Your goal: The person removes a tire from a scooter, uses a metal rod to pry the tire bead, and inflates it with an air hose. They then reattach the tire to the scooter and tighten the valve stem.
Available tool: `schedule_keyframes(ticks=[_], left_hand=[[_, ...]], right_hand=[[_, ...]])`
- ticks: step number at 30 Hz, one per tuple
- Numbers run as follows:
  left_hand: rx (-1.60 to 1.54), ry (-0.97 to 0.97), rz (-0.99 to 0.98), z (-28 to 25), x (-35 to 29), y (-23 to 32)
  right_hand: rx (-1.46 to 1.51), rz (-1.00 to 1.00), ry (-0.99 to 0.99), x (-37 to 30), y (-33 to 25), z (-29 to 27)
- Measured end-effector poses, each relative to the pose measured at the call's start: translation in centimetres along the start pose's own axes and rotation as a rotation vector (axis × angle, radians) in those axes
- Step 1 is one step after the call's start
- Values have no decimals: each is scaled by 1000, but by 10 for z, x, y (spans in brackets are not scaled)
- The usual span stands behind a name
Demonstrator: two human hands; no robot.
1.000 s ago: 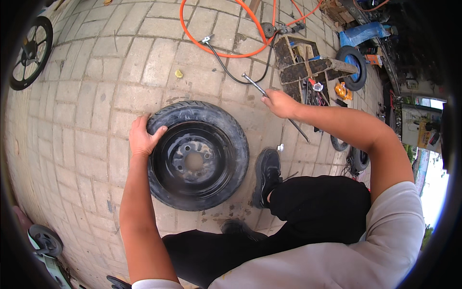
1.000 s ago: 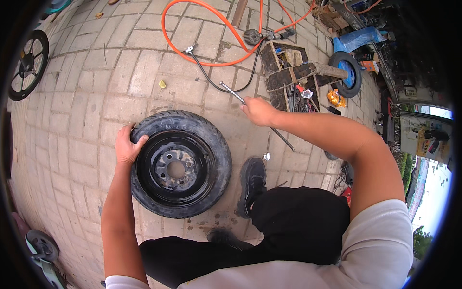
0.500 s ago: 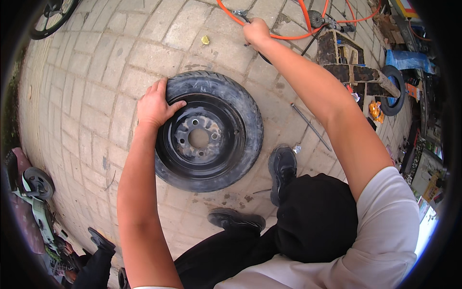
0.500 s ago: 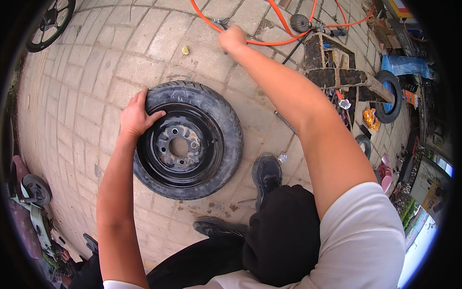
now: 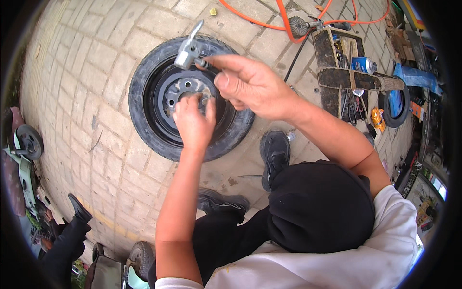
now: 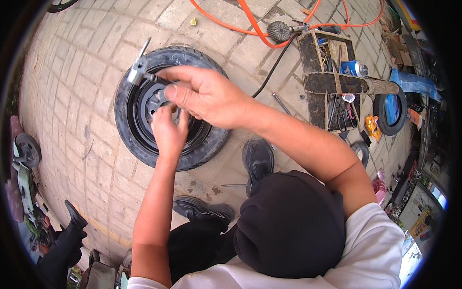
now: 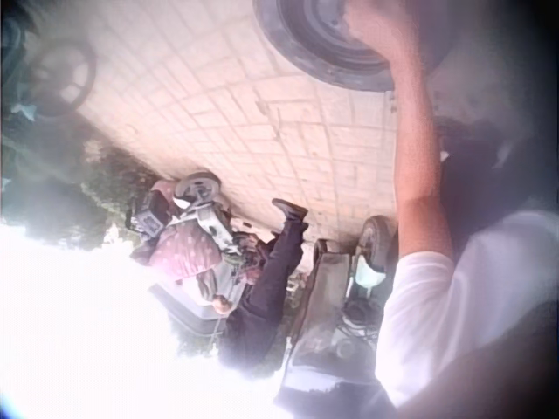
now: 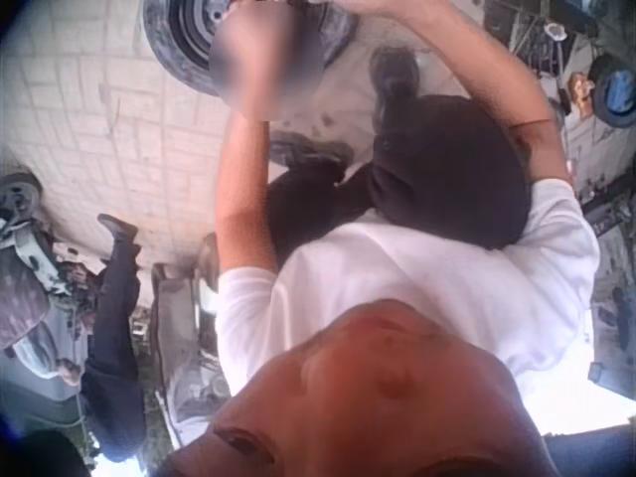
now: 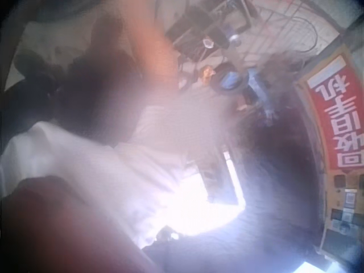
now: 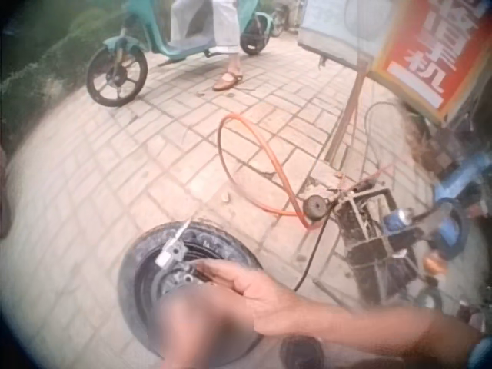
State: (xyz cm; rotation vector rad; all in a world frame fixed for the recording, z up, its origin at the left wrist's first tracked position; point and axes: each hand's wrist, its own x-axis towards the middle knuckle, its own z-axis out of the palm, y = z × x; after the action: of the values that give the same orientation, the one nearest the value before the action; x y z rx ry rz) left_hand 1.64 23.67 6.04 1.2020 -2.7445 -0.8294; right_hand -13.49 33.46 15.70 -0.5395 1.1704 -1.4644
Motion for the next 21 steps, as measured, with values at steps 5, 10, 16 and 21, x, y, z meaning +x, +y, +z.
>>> schedule_keyframes(ticks=[5,10,16,21], left_hand=[[157,111,236,54,-89,-5],[258,30,529,56,-77,-41],[398,86,423,-34,-76,-91],[359,31,89,-41,-95,-95]], right_hand=[[-94,-330,-51,70,-54,2],[85,-469,-482,94,-104,54],[-286,-775,-13,90,-115,106],[-774,-217,-239,94,-39,73]])
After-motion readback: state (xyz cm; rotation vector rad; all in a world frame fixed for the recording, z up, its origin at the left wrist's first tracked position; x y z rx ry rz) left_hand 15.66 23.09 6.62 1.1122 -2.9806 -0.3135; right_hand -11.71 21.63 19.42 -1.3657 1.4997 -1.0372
